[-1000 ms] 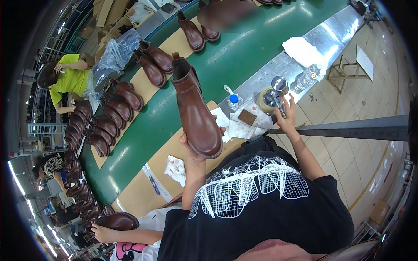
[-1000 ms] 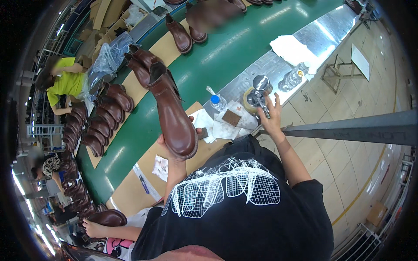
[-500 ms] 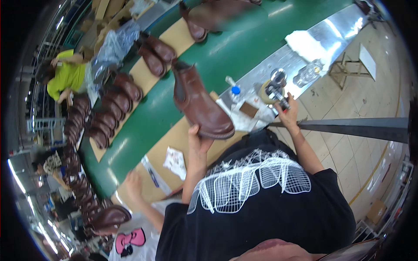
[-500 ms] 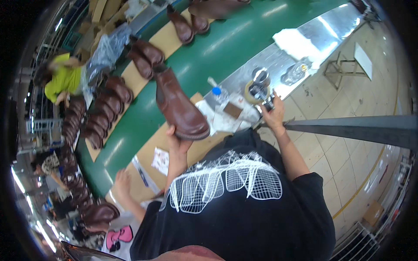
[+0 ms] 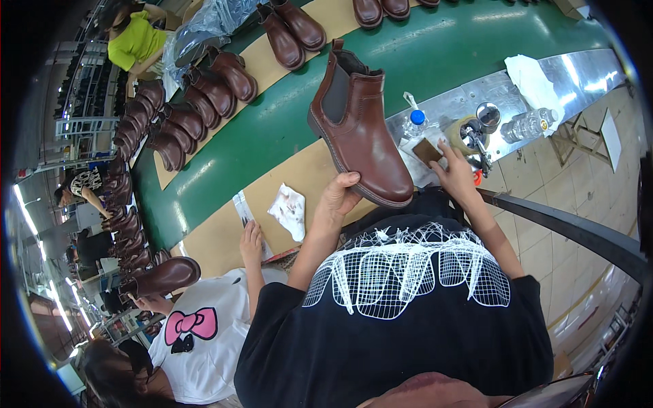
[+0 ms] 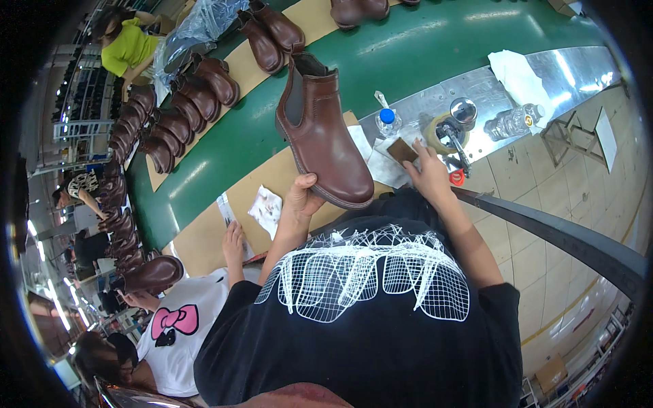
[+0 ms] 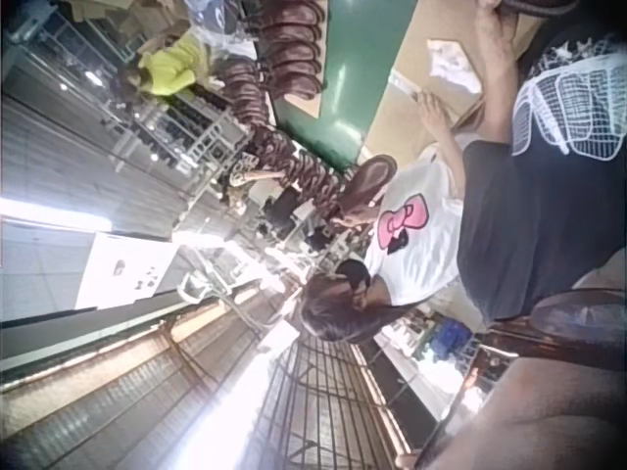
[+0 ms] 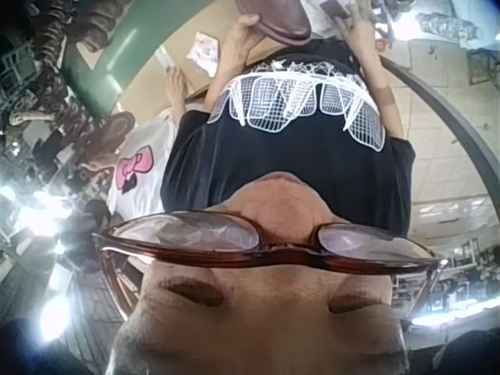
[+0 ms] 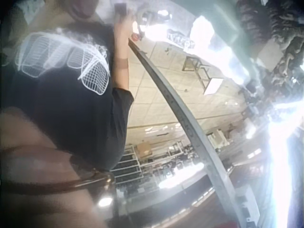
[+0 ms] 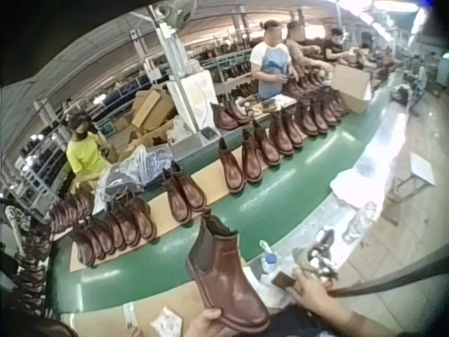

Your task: Spraying a finish or protective coating on leather boots and inspecting them on an assembly line.

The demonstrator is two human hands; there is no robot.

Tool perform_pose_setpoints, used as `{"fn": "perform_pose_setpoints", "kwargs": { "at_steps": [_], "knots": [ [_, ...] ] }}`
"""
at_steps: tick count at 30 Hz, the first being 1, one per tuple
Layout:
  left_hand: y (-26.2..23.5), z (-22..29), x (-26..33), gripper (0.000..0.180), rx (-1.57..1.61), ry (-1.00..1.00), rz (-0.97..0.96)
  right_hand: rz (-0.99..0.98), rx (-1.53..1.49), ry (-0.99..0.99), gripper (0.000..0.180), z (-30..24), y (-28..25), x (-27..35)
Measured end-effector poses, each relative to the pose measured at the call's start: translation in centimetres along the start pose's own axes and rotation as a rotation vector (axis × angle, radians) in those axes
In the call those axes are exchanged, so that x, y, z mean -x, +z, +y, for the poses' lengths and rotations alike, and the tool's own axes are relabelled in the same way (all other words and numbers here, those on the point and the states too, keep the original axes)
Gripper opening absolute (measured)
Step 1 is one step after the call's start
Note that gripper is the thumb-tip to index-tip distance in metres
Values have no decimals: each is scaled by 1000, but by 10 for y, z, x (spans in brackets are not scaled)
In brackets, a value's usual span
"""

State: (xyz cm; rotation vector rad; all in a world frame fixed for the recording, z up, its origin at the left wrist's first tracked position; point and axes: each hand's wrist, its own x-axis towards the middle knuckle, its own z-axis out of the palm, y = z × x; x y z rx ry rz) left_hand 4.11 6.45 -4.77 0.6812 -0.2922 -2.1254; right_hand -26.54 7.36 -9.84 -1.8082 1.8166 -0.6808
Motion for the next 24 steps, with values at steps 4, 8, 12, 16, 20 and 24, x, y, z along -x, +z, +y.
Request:
{"fn": "perform_pose_setpoints", "kwargs": {
  "at_steps": [4,8,12,16,20,24],
  "knots": [
    [1,-3,5,69,-11,-8,-7,-70,285,-43,66,5,30,-16],
    [5,-12,7,69,63,-13,8,-132,190,45,61,-6,20,-18],
    [-18,-36,2,75,139,-98,33,-123,-80,114,53,-15,4,-15],
    [-45,-66,4,74,-27,-267,114,-108,-951,292,42,-49,-13,-13],
    [-10,-42,16,78,-498,-360,202,-442,-1289,371,41,-80,-29,-15],
    [-56,-41,15,68,-561,-344,162,-375,-1134,252,29,-110,-23,-3]
  ]
}}
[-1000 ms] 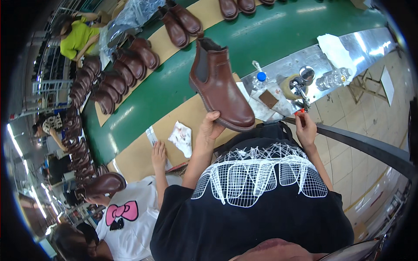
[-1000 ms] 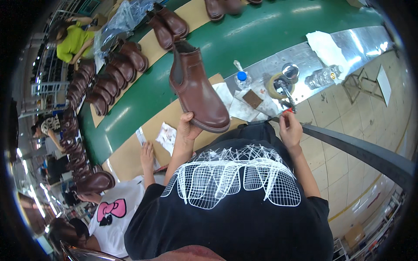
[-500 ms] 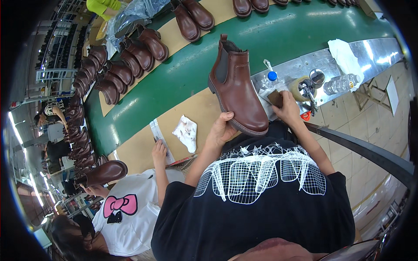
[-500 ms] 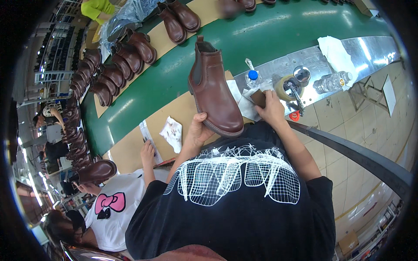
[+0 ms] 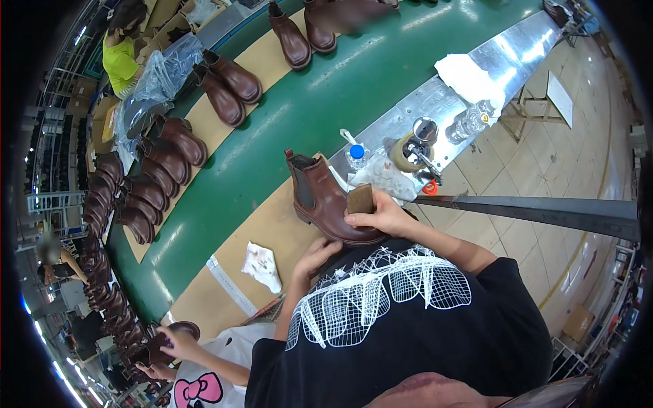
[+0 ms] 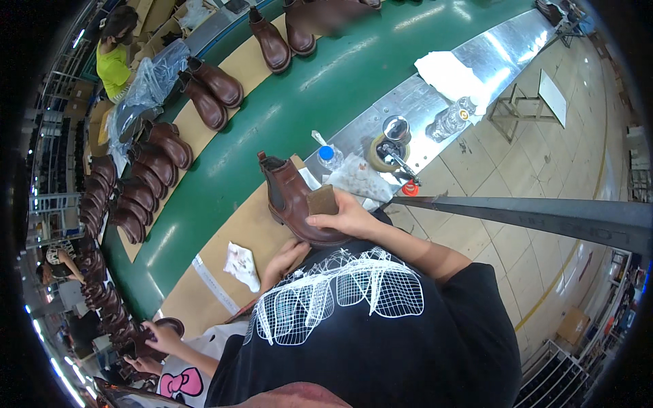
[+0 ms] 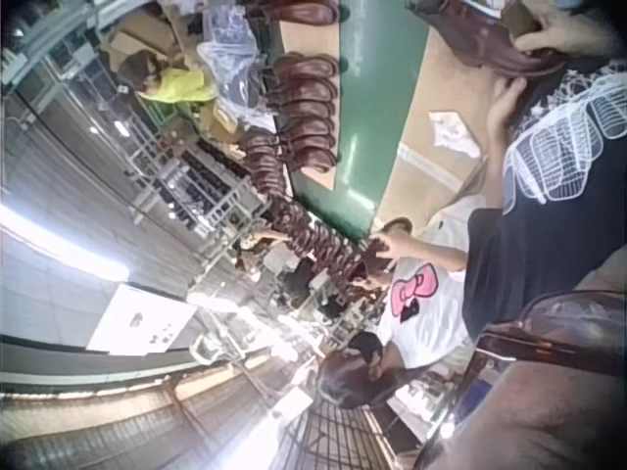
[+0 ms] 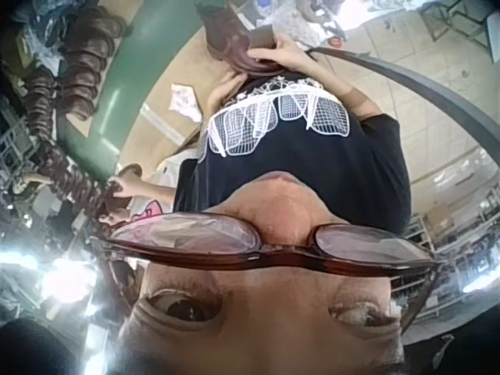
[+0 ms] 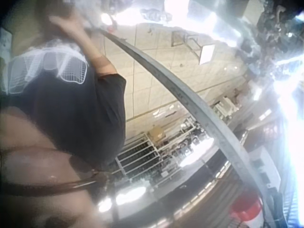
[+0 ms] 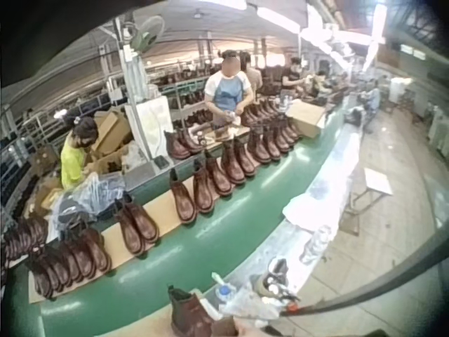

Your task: Spraying a finish or protective coating on leather boots and inspecting them on an assembly line.

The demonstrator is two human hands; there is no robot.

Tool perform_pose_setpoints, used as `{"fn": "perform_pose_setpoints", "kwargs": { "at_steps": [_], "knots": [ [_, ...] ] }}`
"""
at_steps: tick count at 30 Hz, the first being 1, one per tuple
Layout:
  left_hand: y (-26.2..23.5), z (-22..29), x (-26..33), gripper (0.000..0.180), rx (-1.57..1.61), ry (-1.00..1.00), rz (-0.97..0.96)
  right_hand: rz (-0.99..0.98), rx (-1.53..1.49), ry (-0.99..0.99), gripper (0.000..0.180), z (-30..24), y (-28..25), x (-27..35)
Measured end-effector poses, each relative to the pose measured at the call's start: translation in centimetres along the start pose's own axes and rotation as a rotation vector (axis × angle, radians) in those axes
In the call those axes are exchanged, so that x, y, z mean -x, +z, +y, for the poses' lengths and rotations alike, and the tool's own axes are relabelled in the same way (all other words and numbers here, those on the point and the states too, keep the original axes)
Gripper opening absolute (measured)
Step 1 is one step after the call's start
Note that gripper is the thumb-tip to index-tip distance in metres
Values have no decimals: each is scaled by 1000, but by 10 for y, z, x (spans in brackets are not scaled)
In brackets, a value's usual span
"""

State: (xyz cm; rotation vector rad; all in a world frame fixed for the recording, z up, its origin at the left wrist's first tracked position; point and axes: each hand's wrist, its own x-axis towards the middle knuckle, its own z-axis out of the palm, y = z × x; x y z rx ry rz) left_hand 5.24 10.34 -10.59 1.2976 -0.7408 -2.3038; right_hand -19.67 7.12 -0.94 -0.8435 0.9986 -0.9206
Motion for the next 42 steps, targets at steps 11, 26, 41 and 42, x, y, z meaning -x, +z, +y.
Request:
{"fn": "perform_pose_setpoints", "kwargs": {
  "at_steps": [11,26,41,42],
  "knots": [
    [8,121,-2,38,-275,779,372,-74,-36,55,45,-6,16,6],
    [21,144,-66,37,-763,948,440,-47,-3,114,46,3,8,6],
    [4,161,-33,22,-1155,1013,344,-251,193,68,23,-6,18,-6],
    [-1,158,-34,23,-1065,1033,292,-233,298,20,21,-10,11,-14]
  ]
}}
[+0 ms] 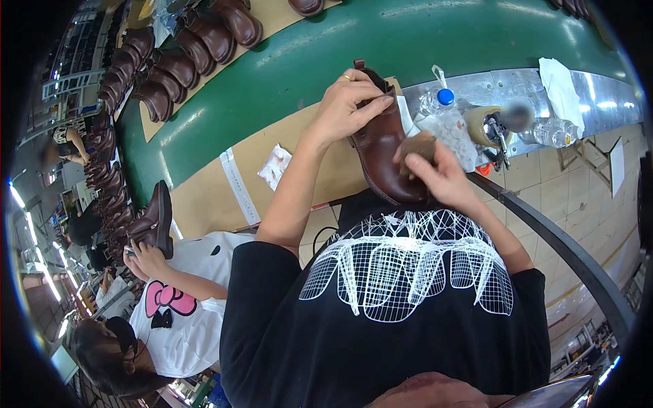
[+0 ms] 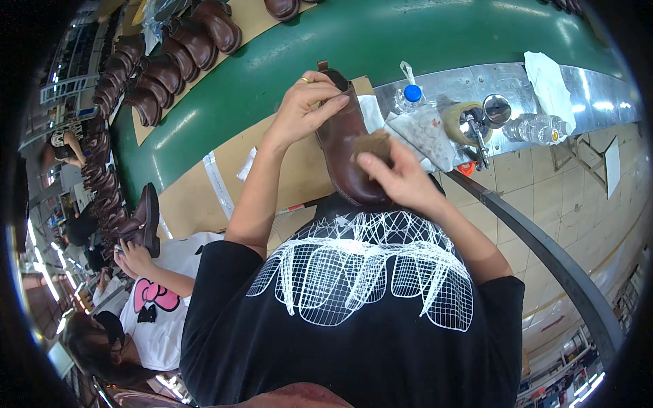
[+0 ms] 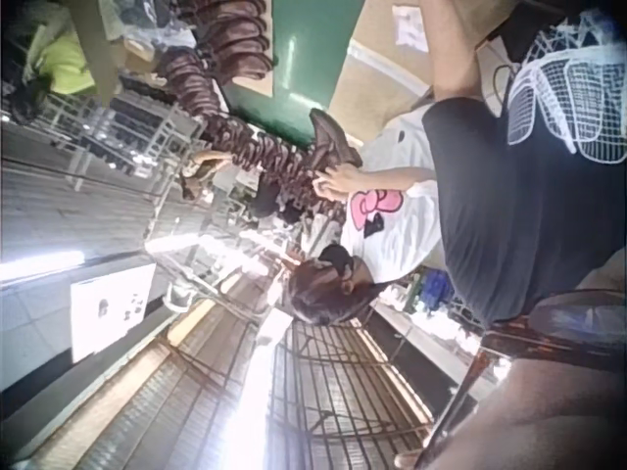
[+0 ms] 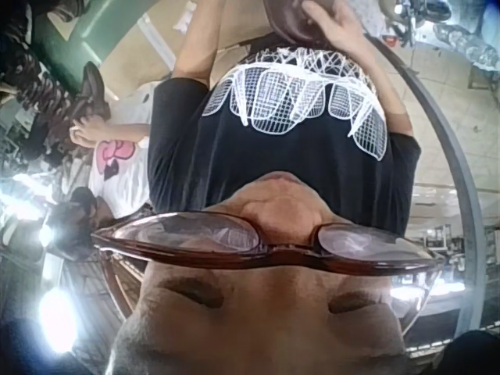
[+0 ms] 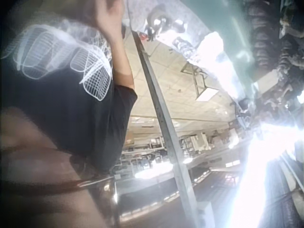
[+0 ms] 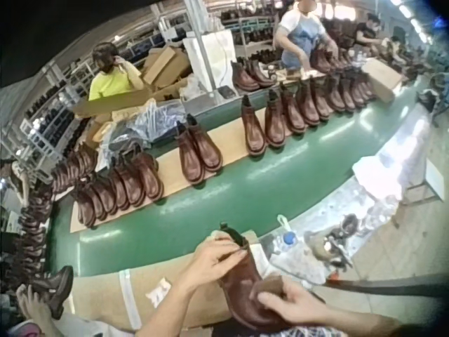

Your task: Spraying a finish or protective coating on leather boots and inspecting them on an assembly line.

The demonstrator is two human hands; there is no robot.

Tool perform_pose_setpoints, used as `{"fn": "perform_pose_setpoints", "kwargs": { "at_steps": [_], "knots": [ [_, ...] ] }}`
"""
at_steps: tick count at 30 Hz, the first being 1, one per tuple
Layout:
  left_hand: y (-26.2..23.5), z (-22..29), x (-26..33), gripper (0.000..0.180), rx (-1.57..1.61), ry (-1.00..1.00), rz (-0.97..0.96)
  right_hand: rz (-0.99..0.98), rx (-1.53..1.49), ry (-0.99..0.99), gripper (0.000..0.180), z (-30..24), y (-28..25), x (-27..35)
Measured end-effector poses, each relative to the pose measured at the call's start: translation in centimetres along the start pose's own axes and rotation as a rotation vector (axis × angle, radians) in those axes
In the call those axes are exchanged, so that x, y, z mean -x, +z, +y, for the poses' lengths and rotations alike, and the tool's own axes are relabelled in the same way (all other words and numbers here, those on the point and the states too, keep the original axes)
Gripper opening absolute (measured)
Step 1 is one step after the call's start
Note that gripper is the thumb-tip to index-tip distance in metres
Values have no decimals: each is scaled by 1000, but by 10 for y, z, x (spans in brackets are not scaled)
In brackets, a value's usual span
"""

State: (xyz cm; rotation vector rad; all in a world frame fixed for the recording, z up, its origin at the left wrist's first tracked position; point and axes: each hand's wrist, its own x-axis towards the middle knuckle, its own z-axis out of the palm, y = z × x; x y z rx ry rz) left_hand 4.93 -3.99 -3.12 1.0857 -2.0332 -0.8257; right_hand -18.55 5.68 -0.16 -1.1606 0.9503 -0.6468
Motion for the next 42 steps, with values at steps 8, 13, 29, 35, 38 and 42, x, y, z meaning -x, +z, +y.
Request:
{"fn": "perform_pose_setpoints", "kwargs": {
  "at_steps": [8,13,29,35,38,42],
  "knots": [
    [-9,-11,-9,26,407,-495,-307,291,658,-439,27,-7,-32,-50],
    [5,-14,-9,28,521,-513,-186,250,751,-666,24,-20,-12,-63],
    [11,-12,-13,23,587,-658,-190,262,934,-592,18,-8,-18,-57],
    [17,-12,-15,23,511,-689,-186,313,885,-581,17,-17,-25,-53],
    [16,-4,-20,25,501,-687,-200,277,893,-690,21,-9,-14,-61],
    [25,-9,-16,26,486,-663,-160,269,898,-592,21,0,-32,-55]
  ]
}}
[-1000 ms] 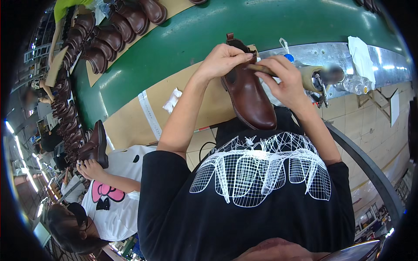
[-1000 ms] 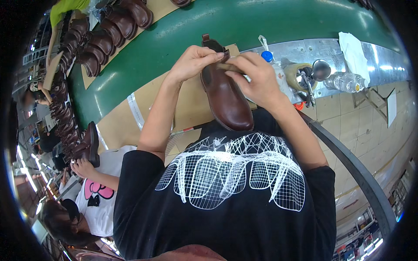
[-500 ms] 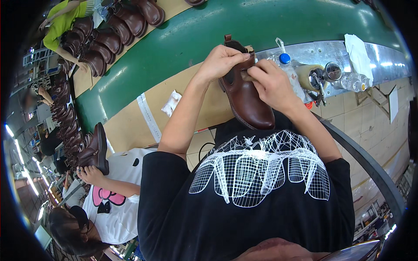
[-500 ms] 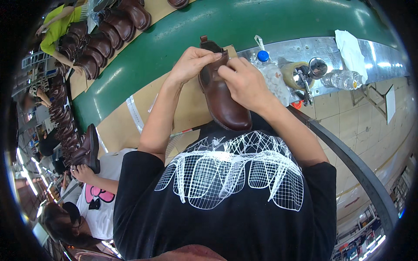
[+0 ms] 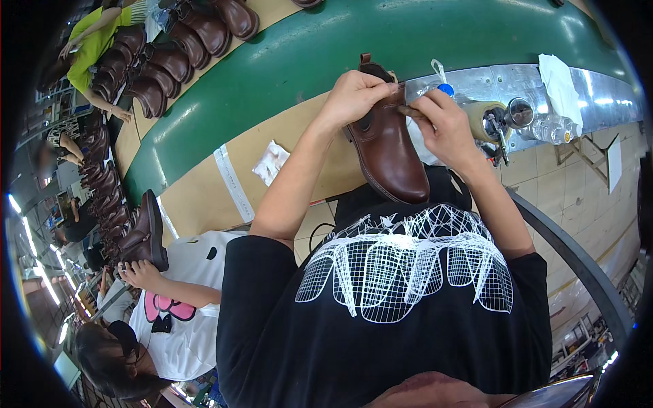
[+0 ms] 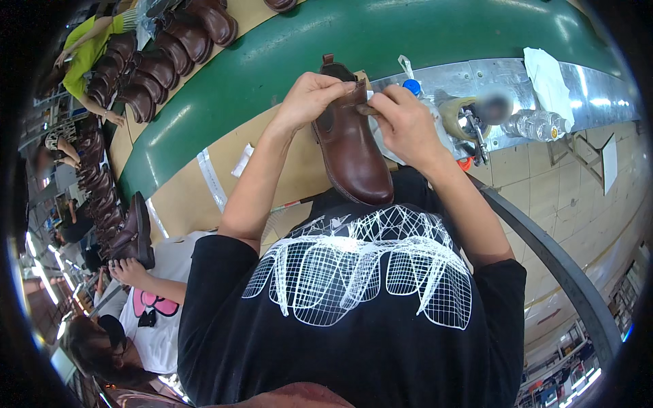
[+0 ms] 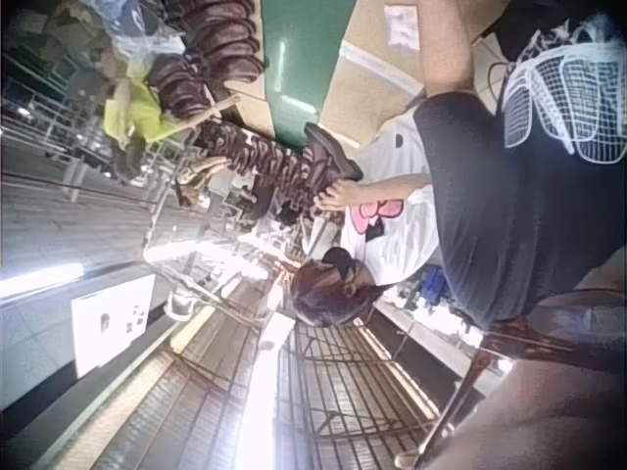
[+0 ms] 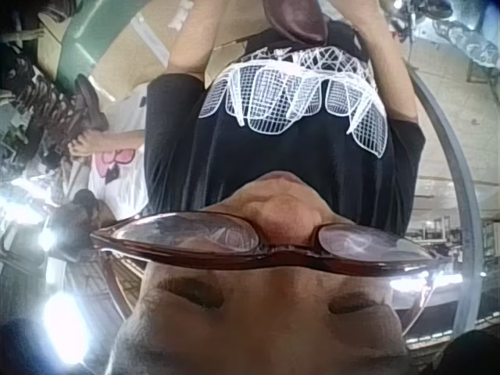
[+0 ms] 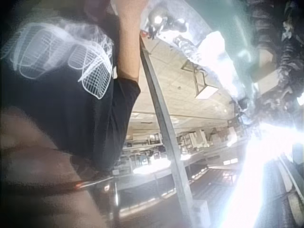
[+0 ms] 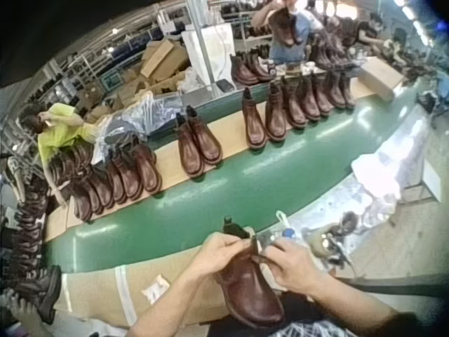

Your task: Spraying a finish or protective coating on leather boots and inspecting them on an assembly line.

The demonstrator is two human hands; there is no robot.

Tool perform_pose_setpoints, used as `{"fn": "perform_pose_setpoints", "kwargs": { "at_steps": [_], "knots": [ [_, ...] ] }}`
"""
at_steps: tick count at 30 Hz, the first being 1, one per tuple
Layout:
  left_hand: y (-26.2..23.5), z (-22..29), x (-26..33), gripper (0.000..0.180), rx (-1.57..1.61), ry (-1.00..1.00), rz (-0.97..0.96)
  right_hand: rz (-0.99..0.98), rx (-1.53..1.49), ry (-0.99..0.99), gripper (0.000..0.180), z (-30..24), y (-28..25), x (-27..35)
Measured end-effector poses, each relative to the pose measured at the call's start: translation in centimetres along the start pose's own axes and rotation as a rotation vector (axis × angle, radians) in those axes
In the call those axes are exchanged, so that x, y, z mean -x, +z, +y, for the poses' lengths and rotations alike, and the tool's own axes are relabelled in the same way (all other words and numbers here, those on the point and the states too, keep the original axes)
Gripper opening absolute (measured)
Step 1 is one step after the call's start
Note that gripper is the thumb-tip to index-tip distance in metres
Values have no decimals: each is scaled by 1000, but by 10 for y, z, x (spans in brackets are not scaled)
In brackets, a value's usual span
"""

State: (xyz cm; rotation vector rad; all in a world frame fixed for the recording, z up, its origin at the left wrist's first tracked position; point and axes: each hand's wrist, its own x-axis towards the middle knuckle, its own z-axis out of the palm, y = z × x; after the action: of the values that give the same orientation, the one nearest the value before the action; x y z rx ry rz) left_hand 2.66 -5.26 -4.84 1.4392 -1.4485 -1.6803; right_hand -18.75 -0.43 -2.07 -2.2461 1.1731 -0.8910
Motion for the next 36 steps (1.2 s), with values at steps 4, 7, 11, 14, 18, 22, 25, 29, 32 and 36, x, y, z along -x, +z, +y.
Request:
{"fn": "perform_pose_setpoints", "kwargs": {
  "at_steps": [4,7,11,14,18,22,25,29,32,36],
  "knots": [
    [3,3,-2,27,-66,11,29,-6,-44,64,20,-20,-4,-5],
    [4,6,1,27,44,3,15,9,-55,19,20,-17,5,-1],
    [2,4,4,26,-60,26,46,-23,-26,84,21,1,-8,13],
    [3,9,6,26,-6,24,45,1,-33,134,22,-10,-9,7],
    [6,11,7,29,27,26,33,30,-25,-57,21,-18,9,3],
    [9,11,6,31,-29,17,66,-40,-20,85,20,-7,1,16],
    [10,12,5,30,-15,23,73,-9,-57,148,21,-14,-4,11],
    [11,11,2,30,-3,17,58,16,-28,52,24,-19,4,5],
    [11,9,4,30,-40,33,76,-41,-7,80,22,-6,-2,19],
    [11,8,0,29,-22,33,73,-28,-36,184,20,-10,-7,18]
  ]
}}
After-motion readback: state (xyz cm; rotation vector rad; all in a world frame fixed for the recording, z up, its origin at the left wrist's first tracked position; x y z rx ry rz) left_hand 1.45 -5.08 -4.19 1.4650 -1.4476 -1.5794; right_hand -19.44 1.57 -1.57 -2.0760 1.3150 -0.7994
